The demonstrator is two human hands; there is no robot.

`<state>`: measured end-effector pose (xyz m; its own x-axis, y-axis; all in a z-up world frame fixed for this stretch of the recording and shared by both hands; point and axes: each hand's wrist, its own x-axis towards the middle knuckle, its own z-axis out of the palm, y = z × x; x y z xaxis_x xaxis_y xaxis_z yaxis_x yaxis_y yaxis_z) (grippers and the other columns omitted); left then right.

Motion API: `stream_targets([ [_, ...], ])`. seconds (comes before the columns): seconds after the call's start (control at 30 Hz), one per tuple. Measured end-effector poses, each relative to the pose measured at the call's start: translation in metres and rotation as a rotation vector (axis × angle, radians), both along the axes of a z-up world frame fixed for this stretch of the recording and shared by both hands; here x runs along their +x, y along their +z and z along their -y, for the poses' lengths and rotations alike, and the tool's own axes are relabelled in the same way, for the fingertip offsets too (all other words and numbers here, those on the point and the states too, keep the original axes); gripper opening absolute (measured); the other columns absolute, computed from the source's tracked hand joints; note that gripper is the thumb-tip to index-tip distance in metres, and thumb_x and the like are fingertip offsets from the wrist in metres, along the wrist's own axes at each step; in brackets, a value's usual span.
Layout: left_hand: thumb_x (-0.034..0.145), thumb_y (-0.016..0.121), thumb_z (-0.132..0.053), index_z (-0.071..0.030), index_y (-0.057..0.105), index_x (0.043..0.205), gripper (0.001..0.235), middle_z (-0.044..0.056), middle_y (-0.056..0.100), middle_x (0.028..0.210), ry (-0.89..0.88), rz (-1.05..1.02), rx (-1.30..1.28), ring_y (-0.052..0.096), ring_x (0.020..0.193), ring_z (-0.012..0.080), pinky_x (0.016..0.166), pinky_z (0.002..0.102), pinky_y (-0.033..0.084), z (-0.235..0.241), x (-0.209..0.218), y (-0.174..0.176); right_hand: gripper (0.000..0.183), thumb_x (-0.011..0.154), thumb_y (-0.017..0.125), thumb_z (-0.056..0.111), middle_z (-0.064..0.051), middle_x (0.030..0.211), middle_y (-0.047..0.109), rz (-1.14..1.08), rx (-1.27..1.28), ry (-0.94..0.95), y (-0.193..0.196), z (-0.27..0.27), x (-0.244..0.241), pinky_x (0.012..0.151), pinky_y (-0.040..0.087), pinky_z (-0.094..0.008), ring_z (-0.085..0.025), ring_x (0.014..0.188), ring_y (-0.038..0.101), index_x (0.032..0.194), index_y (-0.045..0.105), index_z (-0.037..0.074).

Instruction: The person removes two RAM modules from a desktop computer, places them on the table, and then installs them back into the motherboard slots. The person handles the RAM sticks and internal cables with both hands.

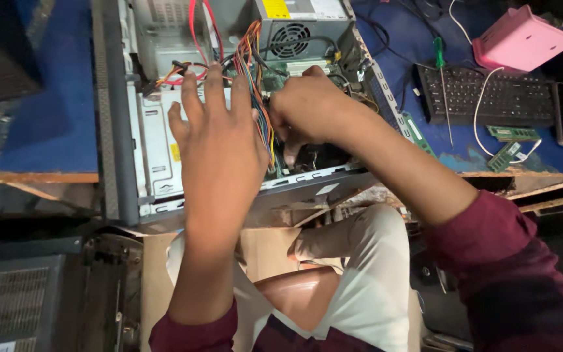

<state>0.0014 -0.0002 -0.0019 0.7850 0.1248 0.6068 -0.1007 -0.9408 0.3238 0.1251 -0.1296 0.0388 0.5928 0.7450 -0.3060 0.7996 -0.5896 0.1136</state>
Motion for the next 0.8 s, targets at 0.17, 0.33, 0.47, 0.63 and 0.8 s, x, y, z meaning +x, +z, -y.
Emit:
stream_targets([
  [0.17,0.087,0.068,-0.013,-0.002,0.058,0.134,0.050,0.023,0.053,0.143,-0.008,-0.018,-0.024,0.044,0.134,0.0483,0.103,0.065,0.038,0.005,0.011,-0.012,0.043,0.043,0.099,0.042,-0.005,0.075,0.073,0.055,-0.042,0.041,-0.002,-0.007,0.010,0.098,0.041,-0.063,-0.031,0.091,0.071,0.072,0.079,0.018],
  [0.33,0.081,0.067,-0.009,-0.002,0.063,0.124,0.044,0.021,0.058,0.137,-0.024,0.005,-0.027,0.049,0.128,0.0443,0.097,0.061,0.043,0.002,0.012,-0.012,0.055,0.039,0.102,0.042,-0.007,0.083,0.071,0.132,-0.009,0.087,-0.009,-0.019,0.025,0.084,0.050,-0.060,-0.034,0.092,0.069,0.082,0.077,0.017],
  [0.47,0.078,0.064,-0.004,-0.004,0.064,0.126,0.047,0.019,0.061,0.130,-0.045,0.065,-0.060,0.052,0.126,0.0414,0.097,0.058,0.045,0.000,0.006,-0.014,0.034,0.059,0.091,0.036,-0.008,0.088,0.077,-0.010,0.211,0.029,-0.034,-0.006,0.071,0.076,0.057,-0.045,-0.030,0.088,0.074,0.083,0.077,0.016],
  [0.63,0.077,0.062,-0.001,-0.007,0.065,0.124,0.048,0.017,0.062,0.126,-0.049,0.036,-0.113,0.053,0.121,0.0417,0.093,0.060,0.045,0.001,0.009,-0.009,0.021,0.071,0.073,0.018,-0.010,0.090,0.077,-0.104,0.733,-0.124,-0.097,0.014,0.122,0.076,0.058,-0.041,-0.028,0.087,0.075,0.091,0.070,0.012],
  [0.8,0.080,0.061,-0.001,-0.005,0.065,0.124,0.044,0.019,0.061,0.129,-0.039,0.103,-0.105,0.052,0.123,0.0432,0.093,0.060,0.045,-0.001,0.010,-0.014,0.023,0.081,0.063,0.014,-0.014,0.101,0.075,0.001,0.753,-0.083,-0.116,0.011,0.132,0.086,0.055,-0.045,-0.035,0.100,0.071,0.102,0.071,0.015],
])
